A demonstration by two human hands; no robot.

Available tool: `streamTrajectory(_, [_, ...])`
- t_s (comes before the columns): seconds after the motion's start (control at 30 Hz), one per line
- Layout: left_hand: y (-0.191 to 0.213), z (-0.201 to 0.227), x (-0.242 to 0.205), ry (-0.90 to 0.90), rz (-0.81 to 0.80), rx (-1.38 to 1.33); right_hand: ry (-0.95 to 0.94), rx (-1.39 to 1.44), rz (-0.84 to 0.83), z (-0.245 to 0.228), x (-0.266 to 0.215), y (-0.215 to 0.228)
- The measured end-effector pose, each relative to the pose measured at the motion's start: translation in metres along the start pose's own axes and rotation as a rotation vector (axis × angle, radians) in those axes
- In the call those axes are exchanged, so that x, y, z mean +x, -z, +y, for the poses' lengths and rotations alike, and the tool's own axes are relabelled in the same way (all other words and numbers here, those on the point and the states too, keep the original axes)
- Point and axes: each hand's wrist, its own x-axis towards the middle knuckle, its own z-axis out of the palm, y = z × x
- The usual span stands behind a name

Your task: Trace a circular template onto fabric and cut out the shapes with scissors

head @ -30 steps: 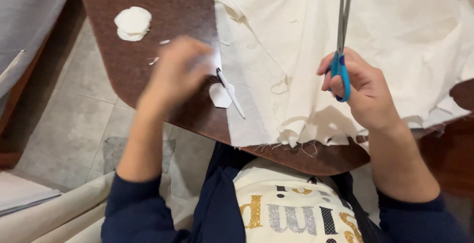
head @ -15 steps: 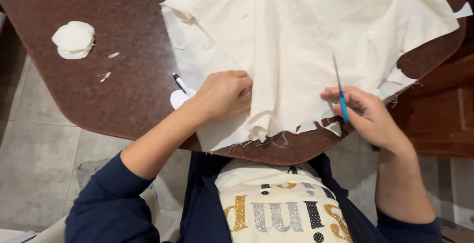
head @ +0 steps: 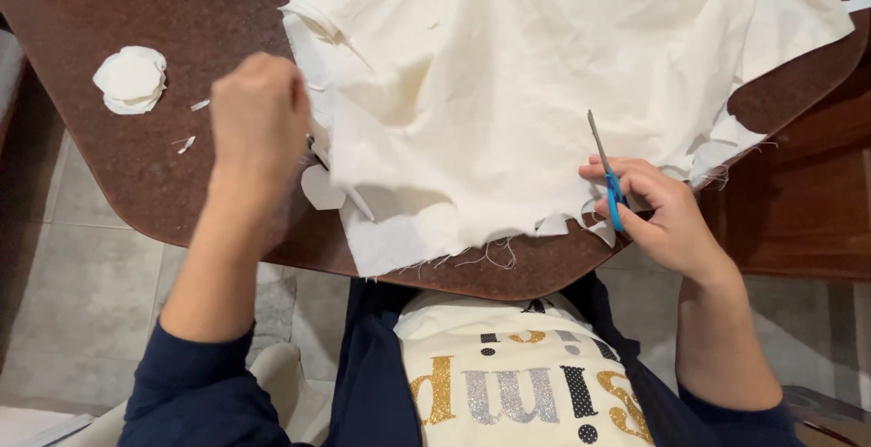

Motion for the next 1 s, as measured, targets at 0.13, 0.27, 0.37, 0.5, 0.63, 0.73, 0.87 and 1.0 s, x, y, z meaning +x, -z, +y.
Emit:
streamTrajectory(0.13, [-0.002,-0.024,-0.014,0.103,-0.036,0.118,0.012,-0.056,0.003,0.007,-0.006,-0.002])
streamTrajectory(0.27, [0.041,0.017,-0.009,0.097,-0.262,-0.044,0.027,-0.229,0.014,0.01,-0.011,-0.003])
streamTrajectory(0.37, [0.051,0.061,-0.012,-0.102,-0.166,-0.342,0.093,-0.222,0.025,-0.013,0.001,-0.007])
streamTrajectory(0.5, [0.025,0.11,-0.005,-0.306,-0.224,-0.394,0.086,-0.18,0.134,-0.014,0.027,-0.017])
streamTrajectory(0.63, [-0.068,0.079,-0.006,-0.35,-0.147,-0.171,0.019,-0.026,0.187,0.007,0.049,-0.02])
streamTrajectory(0.73, [-0.044,0.071,-0.012,-0.397,-0.092,-0.138,0.111,-0.035,0.111,-0.006,0.046,-0.009])
streamTrajectory(0.87, [0.009,0.076,-0.026,-0.588,-0.215,-0.261,0.104,0.193,-0.344,-0.019,0.03,0.014])
streamTrajectory(1.0, [0.015,0.067,-0.032,-0.578,-0.143,-0.202,-0.024,0.237,-0.143,-0.006,0.022,0.007])
